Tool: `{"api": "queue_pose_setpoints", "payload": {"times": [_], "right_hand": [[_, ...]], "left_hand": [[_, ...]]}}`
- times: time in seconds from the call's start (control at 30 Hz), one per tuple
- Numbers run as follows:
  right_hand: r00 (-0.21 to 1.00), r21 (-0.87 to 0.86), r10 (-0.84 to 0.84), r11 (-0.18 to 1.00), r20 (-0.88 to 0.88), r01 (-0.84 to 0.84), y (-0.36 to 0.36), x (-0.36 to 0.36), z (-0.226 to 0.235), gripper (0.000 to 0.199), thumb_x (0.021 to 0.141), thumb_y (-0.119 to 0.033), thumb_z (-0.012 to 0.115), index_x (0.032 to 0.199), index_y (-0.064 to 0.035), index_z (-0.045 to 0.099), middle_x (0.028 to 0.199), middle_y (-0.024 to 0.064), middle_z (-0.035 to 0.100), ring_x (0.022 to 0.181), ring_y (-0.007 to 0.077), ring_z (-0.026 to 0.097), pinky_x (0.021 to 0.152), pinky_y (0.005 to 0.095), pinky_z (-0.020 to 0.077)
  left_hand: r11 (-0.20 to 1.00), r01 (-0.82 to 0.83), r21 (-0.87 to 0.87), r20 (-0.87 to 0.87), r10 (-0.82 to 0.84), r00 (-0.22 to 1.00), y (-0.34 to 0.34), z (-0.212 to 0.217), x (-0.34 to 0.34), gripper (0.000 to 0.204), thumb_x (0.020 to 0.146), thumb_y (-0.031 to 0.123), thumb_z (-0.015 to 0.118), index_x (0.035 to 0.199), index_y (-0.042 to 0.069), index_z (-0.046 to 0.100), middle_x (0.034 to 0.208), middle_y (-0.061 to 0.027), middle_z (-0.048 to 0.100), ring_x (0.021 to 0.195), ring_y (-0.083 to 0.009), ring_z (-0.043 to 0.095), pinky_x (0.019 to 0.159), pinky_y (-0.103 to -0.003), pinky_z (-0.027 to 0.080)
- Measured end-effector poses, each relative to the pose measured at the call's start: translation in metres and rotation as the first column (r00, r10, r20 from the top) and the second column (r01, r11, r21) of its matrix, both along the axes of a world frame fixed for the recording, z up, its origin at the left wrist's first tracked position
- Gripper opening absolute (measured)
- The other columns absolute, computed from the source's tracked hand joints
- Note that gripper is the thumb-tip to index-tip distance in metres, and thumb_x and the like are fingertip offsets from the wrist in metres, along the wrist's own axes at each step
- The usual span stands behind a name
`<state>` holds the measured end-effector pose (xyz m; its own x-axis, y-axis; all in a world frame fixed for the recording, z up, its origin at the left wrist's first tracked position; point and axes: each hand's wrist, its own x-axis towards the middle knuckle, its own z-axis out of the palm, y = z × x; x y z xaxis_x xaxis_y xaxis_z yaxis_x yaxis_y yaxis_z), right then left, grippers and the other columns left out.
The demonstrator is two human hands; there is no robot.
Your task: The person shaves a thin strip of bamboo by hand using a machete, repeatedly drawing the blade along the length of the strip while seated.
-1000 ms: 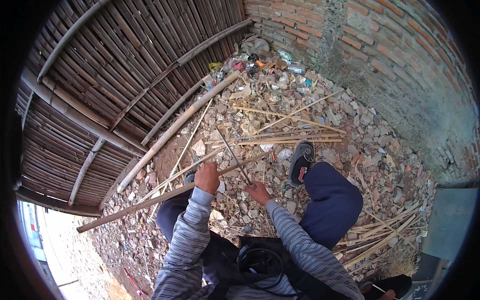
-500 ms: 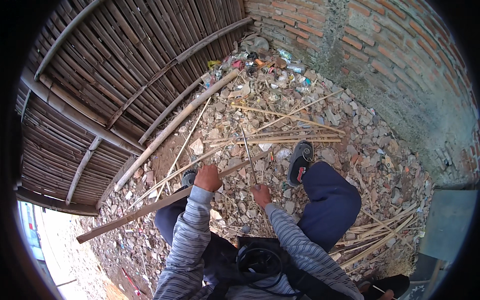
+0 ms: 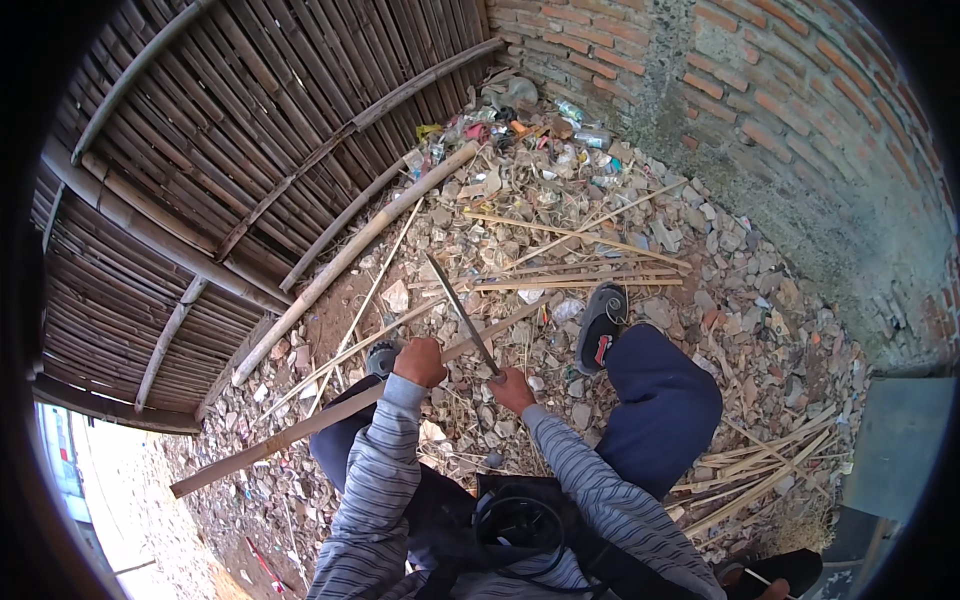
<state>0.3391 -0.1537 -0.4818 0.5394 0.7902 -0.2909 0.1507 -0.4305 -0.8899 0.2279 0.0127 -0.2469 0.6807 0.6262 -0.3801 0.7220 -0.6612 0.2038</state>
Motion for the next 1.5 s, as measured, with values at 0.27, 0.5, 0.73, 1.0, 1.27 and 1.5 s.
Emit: {"api": "queue_pose_setpoints", "payload": {"times": [0.27,0.5,0.73,1.0,1.27,1.5], "right_hand": [[0.995,0.095,0.085,0.992,-0.057,-0.079,0.009,-0.028,0.057,0.024,0.085,-0.019,0.072,0.078,0.0027,0.063,0.068,0.0093,0.06,0.063,0.0196,0.056,0.065,0.0396,0.0464],[0.986,0.006,-0.115,0.993,-0.121,0.117,0.002,0.001,-0.002,0.026,0.082,-0.022,0.074,0.085,0.002,0.064,0.071,0.0064,0.063,0.067,0.0211,0.058,0.068,0.0399,0.0485],[0.991,0.055,0.122,0.991,-0.057,-0.119,0.016,-0.031,0.053,0.03,0.083,-0.024,0.074,0.084,0.0057,0.065,0.07,0.0112,0.064,0.071,0.0227,0.061,0.07,0.0394,0.0506],[0.935,-0.197,-0.194,0.971,-0.298,0.138,0.001,0.009,-0.001,0.019,0.086,-0.017,0.07,0.081,-0.0009,0.061,0.058,0.0059,0.052,0.047,0.0161,0.054,0.046,0.0375,0.0432],[1.0,0.185,0.004,0.983,-0.003,-0.003,0.007,-0.02,0.001,0.024,0.085,-0.021,0.072,0.089,0.0014,0.065,0.072,0.0093,0.063,0.059,0.0203,0.059,0.061,0.04,0.0486],[0.826,-0.313,-0.295,0.938,-0.481,0.153,-0.016,0.024,0.01,0.022,0.088,-0.016,0.068,0.077,-0.0064,0.052,0.058,0.0021,0.044,0.043,0.0142,0.04,0.042,0.0351,0.0351]], "left_hand": [[0.998,-0.065,0.012,0.002,0.065,0.998,0.003,0.0,-0.011,0.025,0.081,0.012,0.071,0.103,0.0,0.077,0.108,-0.0281,0.074,0.102,-0.0441,0.074,0.089,-0.05,0.061],[1.0,-0.018,0.011,-0.004,0.018,1.0,0.0,-0.004,0.006,0.025,0.08,0.011,0.072,0.103,0.001,0.077,0.109,-0.0281,0.073,0.104,-0.0435,0.074,0.09,-0.05,0.061],[0.995,-0.095,0.003,-0.004,0.095,0.995,0.007,-0.003,-0.014,0.026,0.08,0.01,0.071,0.102,-0.004,0.076,0.109,-0.0288,0.073,0.104,-0.0436,0.074,0.09,-0.051,0.061],[0.999,-0.029,0.025,-0.018,0.029,0.999,0.001,-0.013,-0.014,0.023,0.081,0.01,0.071,0.1,-0.002,0.077,0.108,-0.0278,0.074,0.103,-0.0438,0.074,0.088,-0.05,0.061],[0.999,-0.021,0.047,0.005,0.02,1.0,0.002,-0.008,0.0,0.022,0.081,0.009,0.071,0.1,-0.001,0.077,0.109,-0.0267,0.074,0.103,-0.0439,0.074,0.088,-0.05,0.062],[0.999,-0.031,0.018,-0.024,0.032,0.999,0.007,-0.012,-0.02,0.024,0.081,0.011,0.073,0.101,-0.001,0.078,0.109,-0.0276,0.073,0.104,-0.0442,0.073,0.089,-0.05,0.061]]}}
